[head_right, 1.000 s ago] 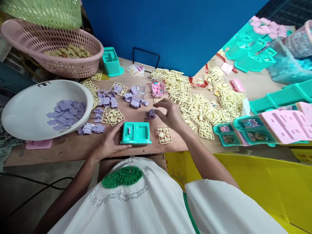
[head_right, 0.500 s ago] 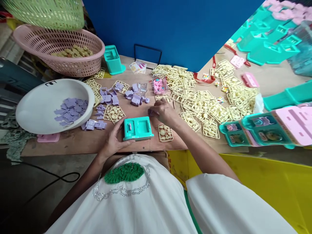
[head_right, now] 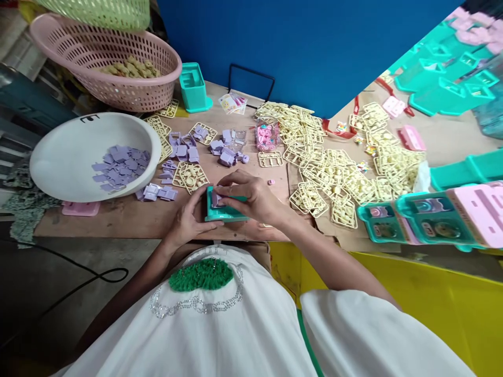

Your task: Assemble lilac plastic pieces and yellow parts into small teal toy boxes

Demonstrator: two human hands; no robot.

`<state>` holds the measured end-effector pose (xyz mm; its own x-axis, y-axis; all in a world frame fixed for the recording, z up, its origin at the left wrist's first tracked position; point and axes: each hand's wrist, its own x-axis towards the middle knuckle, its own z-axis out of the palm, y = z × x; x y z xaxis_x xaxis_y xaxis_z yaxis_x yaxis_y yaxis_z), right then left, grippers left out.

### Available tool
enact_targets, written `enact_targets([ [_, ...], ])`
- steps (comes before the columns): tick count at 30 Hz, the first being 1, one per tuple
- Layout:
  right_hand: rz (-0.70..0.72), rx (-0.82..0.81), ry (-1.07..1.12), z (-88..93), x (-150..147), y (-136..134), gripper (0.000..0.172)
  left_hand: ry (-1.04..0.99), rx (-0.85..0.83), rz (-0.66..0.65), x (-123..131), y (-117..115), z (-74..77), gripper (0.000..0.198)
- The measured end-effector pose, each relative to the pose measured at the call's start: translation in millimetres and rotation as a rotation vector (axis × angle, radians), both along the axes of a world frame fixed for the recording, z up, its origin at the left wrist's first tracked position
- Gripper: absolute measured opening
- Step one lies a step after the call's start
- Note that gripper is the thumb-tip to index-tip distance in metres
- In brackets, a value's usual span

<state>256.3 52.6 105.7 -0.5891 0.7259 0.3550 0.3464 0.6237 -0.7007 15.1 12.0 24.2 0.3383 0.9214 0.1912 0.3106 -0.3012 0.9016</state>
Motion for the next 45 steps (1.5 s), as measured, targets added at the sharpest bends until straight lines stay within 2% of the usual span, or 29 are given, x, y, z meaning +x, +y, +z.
enact_targets([
  [3,0.041,0.074,-0.042,-0.6,0,3,0.030,-0.018,0.027,-0.014,-1,1,-1.9,0.094],
  [11,0.135,0.189,-0.280,17.7,-11,10,0.031,0.010,0.050,-0.017,-2,4,-6.0,0.097],
  [19,0.262,0.252,-0.376,16.5,-4,15,0.035,0.039,0.079,-0.012,-2,5,-7.3,0.098],
  [23,0.346,0.226,-0.439,23.6,-5,24,0.035,0.032,0.098,0.013,-2,4,-11.9,0.101],
  [27,0.407,0.178,-0.420,27.1,-9,33,0.033,0.050,0.081,0.004,-5,5,-9.9,0.096],
  [30,0.453,0.173,-0.374,25.4,-9,36,0.031,0.057,0.051,-0.025,-8,9,-6.0,0.091],
  [34,0.550,0.150,-0.366,24.7,-7,41,0.033,0.050,0.032,-0.098,-14,17,-5.1,0.093],
  [40,0.668,0.082,-0.408,38.5,-6,50,0.033,0.019,0.058,-0.132,-20,22,-9.9,0.099],
  [45,0.720,0.049,-0.459,44.1,-12,57,0.034,0.040,0.021,-0.145,-21,21,-7.6,0.095],
])
